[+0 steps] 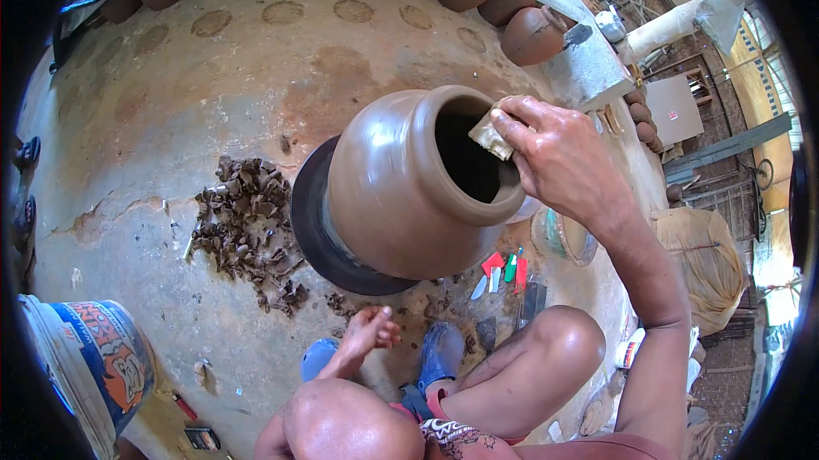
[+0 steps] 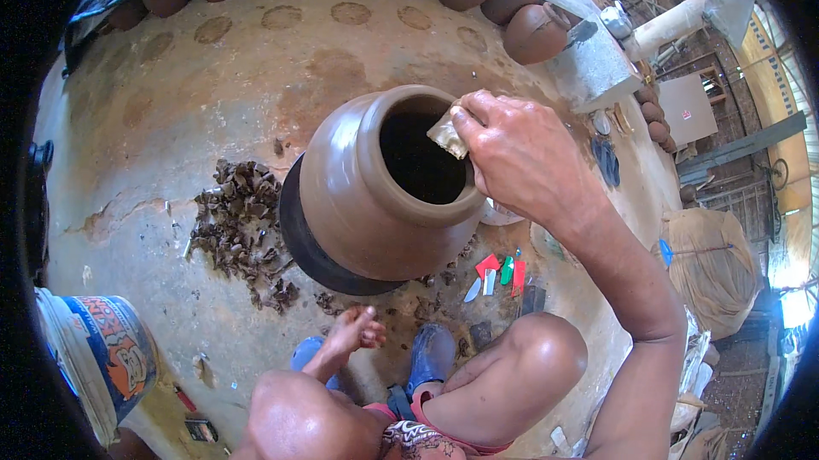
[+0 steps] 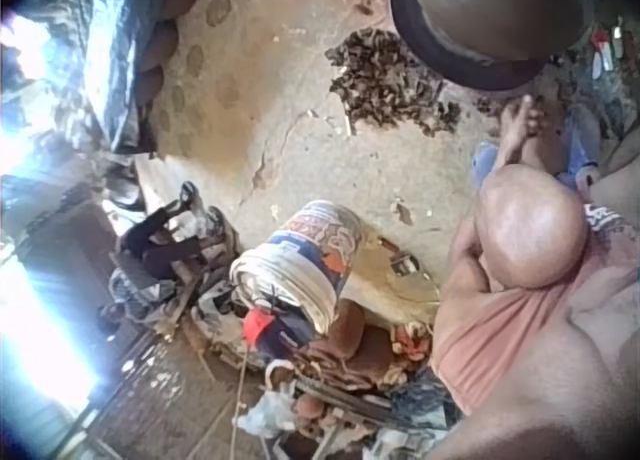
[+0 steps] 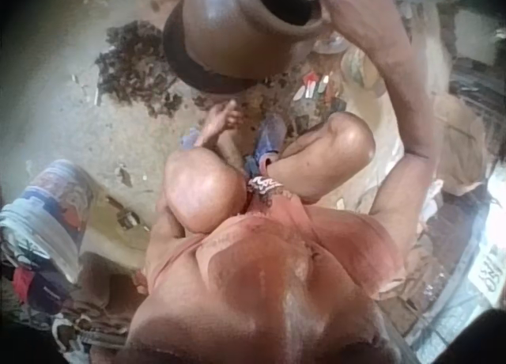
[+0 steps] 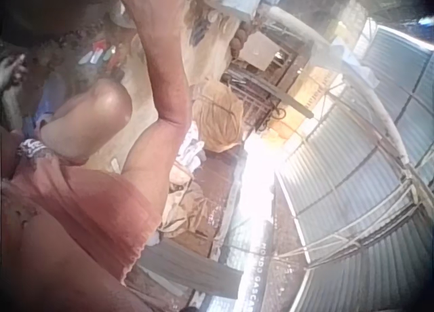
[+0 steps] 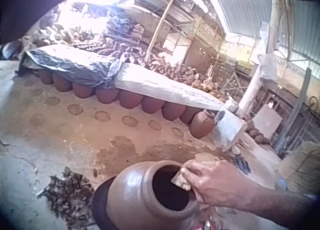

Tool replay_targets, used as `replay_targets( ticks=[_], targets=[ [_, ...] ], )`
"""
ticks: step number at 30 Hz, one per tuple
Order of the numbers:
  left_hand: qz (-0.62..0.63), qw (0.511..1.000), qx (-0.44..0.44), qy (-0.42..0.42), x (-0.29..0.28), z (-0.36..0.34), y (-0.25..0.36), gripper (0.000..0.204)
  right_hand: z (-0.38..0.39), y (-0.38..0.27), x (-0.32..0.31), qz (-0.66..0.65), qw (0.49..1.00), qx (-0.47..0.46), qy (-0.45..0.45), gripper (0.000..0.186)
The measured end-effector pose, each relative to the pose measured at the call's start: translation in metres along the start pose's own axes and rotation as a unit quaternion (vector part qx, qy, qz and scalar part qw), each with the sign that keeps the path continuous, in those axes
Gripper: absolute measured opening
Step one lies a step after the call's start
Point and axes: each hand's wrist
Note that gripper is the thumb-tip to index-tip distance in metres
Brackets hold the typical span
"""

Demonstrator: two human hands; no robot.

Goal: The person uses small scraping tools to smooth the exterior of a clay pot on a spinning wheel, then uses a cloth to smooth the interior rim before picking up the pot and placing it on the ground with others.

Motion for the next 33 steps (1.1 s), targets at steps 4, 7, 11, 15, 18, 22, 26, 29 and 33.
replay_targets(
  ticks=[4,7,11,15,18,22,26,29,33],
  targets=[
    [0.026,0.957,0.182,0.224,-0.033,0.010,0.053,0.067,0.004,0.002,-0.005,-0.002,1.000,0.006,0.012,0.027],
    [0.070,0.914,0.247,0.315,-0.080,-0.004,0.102,0.075,-0.001,-0.008,-0.016,-0.015,0.999,0.028,-0.039,0.027],
    [0.043,0.900,0.244,0.358,-0.094,-0.015,0.149,0.071,0.008,0.004,-0.023,-0.074,0.996,0.031,-0.027,0.029],
    [0.037,0.894,0.287,0.342,-0.115,-0.037,0.148,0.061,-0.003,0.012,-0.005,-0.083,0.992,-0.002,0.096,0.035],
    [-0.036,0.847,0.302,0.435,-0.089,-0.064,0.082,0.055,-0.006,0.012,0.014,-0.074,0.989,-0.041,0.118,0.038],
    [0.035,0.988,0.094,0.119,-0.012,-0.006,0.014,0.053,0.003,0.014,0.013,-0.060,0.993,-0.032,0.098,0.038],
    [0.082,0.962,0.135,0.221,-0.020,0.008,0.028,0.074,0.003,0.007,0.009,-0.067,0.995,-0.013,0.075,0.038],
    [0.047,0.932,0.232,0.274,-0.053,-0.002,0.093,0.084,0.007,0.008,0.009,-0.058,0.997,0.006,0.051,0.037],
    [-0.042,0.899,0.263,0.347,-0.098,-0.030,0.143,0.075,0.007,0.003,0.001,-0.054,0.997,0.020,0.045,0.032]
  ],
)
Point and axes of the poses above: each hand's wrist, its own z-axis away from the middle knuckle, its own x-axis out of the palm, y = z × x, and after that the axes turned 3 degrees about -x, right-handed
